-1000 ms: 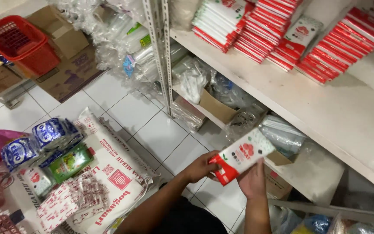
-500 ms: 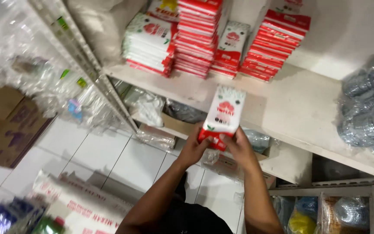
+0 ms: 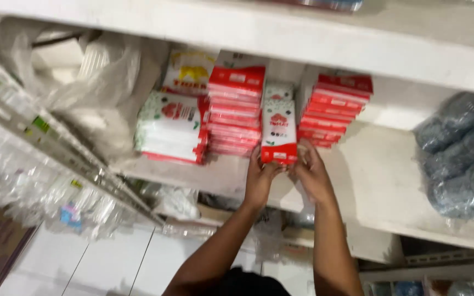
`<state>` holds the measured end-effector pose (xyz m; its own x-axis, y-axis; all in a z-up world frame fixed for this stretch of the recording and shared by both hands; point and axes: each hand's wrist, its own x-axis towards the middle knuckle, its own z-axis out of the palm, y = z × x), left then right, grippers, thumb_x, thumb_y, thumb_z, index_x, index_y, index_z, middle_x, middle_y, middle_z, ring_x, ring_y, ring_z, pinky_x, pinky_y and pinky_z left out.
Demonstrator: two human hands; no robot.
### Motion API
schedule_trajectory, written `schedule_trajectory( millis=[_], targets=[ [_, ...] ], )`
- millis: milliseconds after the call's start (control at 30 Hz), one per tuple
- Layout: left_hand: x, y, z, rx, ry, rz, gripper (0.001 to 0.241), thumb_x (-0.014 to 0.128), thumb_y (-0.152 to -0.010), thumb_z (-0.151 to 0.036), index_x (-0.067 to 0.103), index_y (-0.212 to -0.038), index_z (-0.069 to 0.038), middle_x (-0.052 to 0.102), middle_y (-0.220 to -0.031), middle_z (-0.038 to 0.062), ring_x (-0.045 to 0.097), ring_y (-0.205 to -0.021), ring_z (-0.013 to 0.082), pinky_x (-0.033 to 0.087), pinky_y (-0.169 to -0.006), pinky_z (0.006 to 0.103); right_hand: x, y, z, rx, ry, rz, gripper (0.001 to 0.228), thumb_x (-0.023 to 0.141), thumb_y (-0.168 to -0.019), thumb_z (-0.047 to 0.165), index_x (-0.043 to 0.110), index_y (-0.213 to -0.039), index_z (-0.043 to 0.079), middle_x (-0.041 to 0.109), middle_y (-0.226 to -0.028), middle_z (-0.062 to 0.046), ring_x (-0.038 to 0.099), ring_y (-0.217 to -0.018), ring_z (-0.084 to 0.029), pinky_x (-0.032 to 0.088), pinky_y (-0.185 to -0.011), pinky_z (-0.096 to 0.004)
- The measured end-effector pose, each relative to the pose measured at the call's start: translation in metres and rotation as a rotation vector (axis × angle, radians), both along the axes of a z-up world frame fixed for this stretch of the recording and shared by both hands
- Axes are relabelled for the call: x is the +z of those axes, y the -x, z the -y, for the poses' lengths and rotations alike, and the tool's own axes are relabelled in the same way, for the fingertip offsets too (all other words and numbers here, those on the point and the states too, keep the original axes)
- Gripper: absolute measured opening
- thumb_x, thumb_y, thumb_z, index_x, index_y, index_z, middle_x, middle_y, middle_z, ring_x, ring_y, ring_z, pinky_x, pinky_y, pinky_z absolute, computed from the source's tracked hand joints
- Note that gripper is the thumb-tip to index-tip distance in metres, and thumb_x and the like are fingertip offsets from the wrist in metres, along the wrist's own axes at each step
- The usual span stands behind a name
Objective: The person picks up several packaged items one by one and places them onto a storage shelf among existing stacks of similar products.
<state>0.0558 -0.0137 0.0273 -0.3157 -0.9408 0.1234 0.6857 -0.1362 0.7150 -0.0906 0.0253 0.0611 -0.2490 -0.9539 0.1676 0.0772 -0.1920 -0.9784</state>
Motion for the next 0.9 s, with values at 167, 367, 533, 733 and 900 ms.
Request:
schedule_trajectory(
  millis=[167,367,533,733,900],
  targets=[
    [-0.004,0.013,0.004,0.021,-0.134,-0.303,0.055,0.048,-0.100,-0.006,0.029,-0.151,0.002,0.050,-0.141,0.018,0.057,-0.132,0.0292,0.045,-0.115,0.0415,0.004,0.002,0.020,-0.197,0.021,-0.166,0.031,0.058,-0.093,-0.003,0.056,-0.124,0.004,0.064,-0.110,-0.006,0.067,-0.096,-0.012,0.056,-0.079,-0.026],
    [-0.012,0.029,0.038,-0.004,-0.097,-0.193,0.058,0.048,-0.093,-0.002,0.039,-0.150,0.004,0.048,-0.150,0.012,0.044,-0.144,0.0215,0.039,-0.114,0.0359,0.014,-0.017,0.056,-0.428,0.093,-0.570,0.004,0.065,-0.098,0.002,0.065,-0.100,-0.001,0.066,-0.092,-0.008,0.063,-0.083,-0.015,0.052,-0.076,-0.029],
    [-0.008,0.012,0.037,-0.099,0.005,0.157,0.056,0.053,-0.094,-0.004,0.047,-0.150,-0.002,0.057,-0.123,0.007,0.056,-0.117,0.0190,0.045,-0.102,0.0321,0.021,-0.023,0.058,-0.461,0.137,-0.683,0.009,0.066,-0.095,0.004,0.068,-0.103,0.000,0.065,-0.097,-0.009,0.064,-0.082,-0.017,0.052,-0.076,-0.030],
    [-0.020,-0.034,-0.015,-0.100,0.183,0.167,0.032,0.051,-0.103,-0.010,0.064,-0.131,-0.002,0.063,-0.102,0.002,0.061,-0.096,0.0136,0.052,-0.090,0.0321,-0.009,-0.015,0.000,-0.322,0.203,-0.464,0.012,0.063,-0.101,0.012,0.067,-0.105,0.000,0.065,-0.095,-0.003,0.063,-0.086,-0.011,0.052,-0.078,-0.028],
    [-0.060,-0.076,-0.072,0.044,0.118,0.233,0.020,0.049,-0.095,-0.002,0.065,-0.106,0.001,0.066,-0.097,0.004,0.061,-0.092,0.0151,0.051,-0.086,0.0314,-0.080,-0.015,-0.073,0.014,-0.120,-0.336,0.022,0.064,-0.098,0.024,0.071,-0.099,0.003,0.061,-0.074,0.000,0.055,-0.067,-0.009,0.045,-0.061,-0.025]
  ],
)
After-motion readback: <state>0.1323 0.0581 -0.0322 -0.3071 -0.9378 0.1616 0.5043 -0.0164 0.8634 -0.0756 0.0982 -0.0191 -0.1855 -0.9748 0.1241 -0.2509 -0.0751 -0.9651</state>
